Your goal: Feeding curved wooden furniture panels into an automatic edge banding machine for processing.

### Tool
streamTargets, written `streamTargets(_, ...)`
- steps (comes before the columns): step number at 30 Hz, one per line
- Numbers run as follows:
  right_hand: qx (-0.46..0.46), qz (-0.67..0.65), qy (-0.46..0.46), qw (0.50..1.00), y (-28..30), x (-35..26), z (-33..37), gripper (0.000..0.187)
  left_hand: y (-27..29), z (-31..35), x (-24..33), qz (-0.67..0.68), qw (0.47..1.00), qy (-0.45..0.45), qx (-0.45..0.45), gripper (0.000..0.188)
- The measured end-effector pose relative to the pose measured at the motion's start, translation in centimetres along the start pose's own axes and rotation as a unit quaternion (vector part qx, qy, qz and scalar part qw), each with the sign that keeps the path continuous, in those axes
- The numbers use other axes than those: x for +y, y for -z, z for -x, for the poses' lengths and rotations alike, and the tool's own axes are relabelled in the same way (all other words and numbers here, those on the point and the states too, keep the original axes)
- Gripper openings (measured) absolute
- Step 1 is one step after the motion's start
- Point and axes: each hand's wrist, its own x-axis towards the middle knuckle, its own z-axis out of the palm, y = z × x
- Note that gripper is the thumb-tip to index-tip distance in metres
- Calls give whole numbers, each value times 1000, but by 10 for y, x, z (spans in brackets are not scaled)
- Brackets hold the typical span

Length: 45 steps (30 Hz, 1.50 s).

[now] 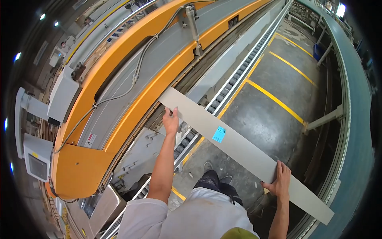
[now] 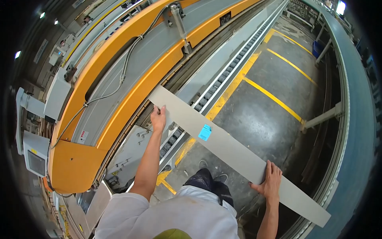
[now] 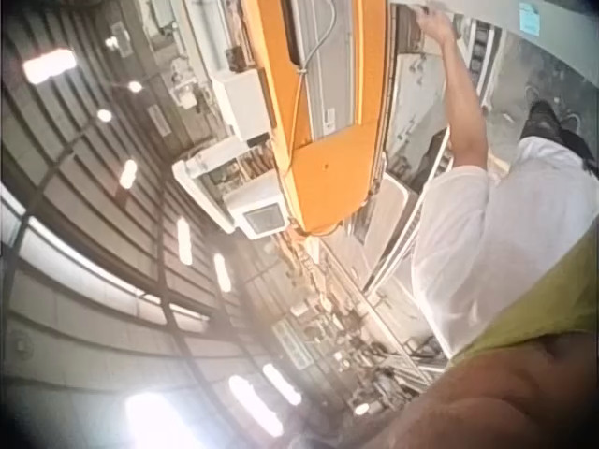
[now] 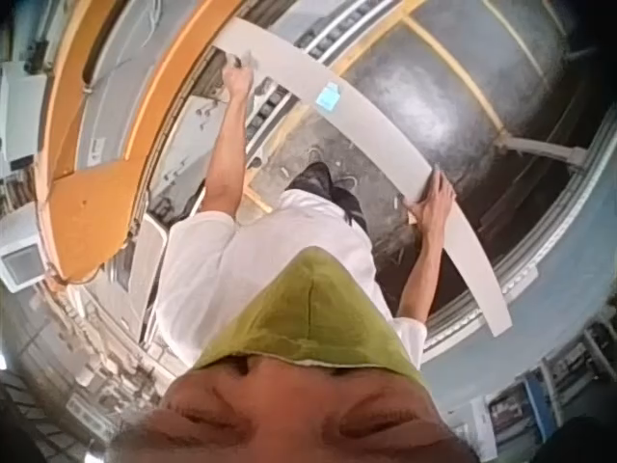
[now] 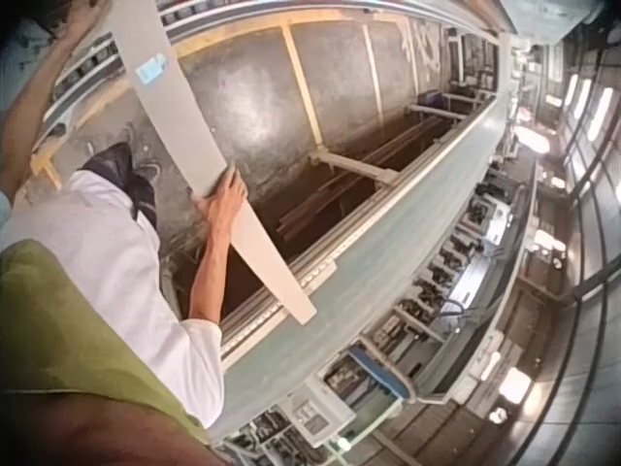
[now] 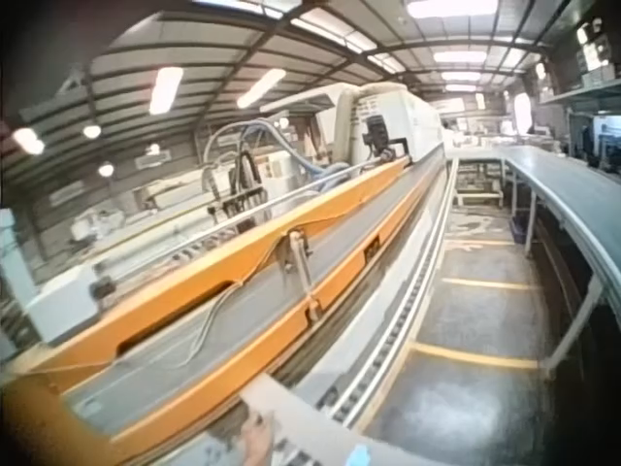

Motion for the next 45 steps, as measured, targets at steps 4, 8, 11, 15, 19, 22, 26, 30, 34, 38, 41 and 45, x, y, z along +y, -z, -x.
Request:
streamTargets(4,0,-6,-1,1000,4,18,-25,110,-27,-9,20,58,998,17,10,40)
streamTargets(8,-9,-28,-2,1000,14,25,-54,108,-55,-33,-7,117,991,-37,45,43)
streamTargets(11,-3,-15,-6,1000,18,37,-72,107,-79,-32,14,123,991,-12,48,44)
streamTargets(15,-2,-1,-1,1000,21,61,-91,108,-96,-24,36,172,979,68,-81,52)
streamTargets(19,-9,10,-9,1000,31,71,-116,107,-122,-35,46,240,956,116,-126,51)
streamTargets(22,-11,17,-16,1000,35,82,-135,105,-132,-34,76,292,938,147,-116,48)
streamTargets(26,-28,9,-23,999,39,99,-158,105,-159,-48,79,283,942,130,-123,46)
streamTargets(30,-44,13,-32,998,46,113,-186,104,-179,-57,97,307,933,138,-126,45)
streamTargets(34,-33,6,-22,999,48,136,-209,107,-200,-66,116,326,925,157,-116,45)
streamTargets(38,-27,0,-15,1000,53,154,-231,106,-221,-76,133,326,930,140,-99,41)
streamTargets(41,-11,-14,2,1000,55,172,-251,107,-238,-84,149,307,932,169,-96,39)
streamTargets(45,-16,-35,17,999,60,187,-277,107,-256,-95,161,280,936,204,-64,31)
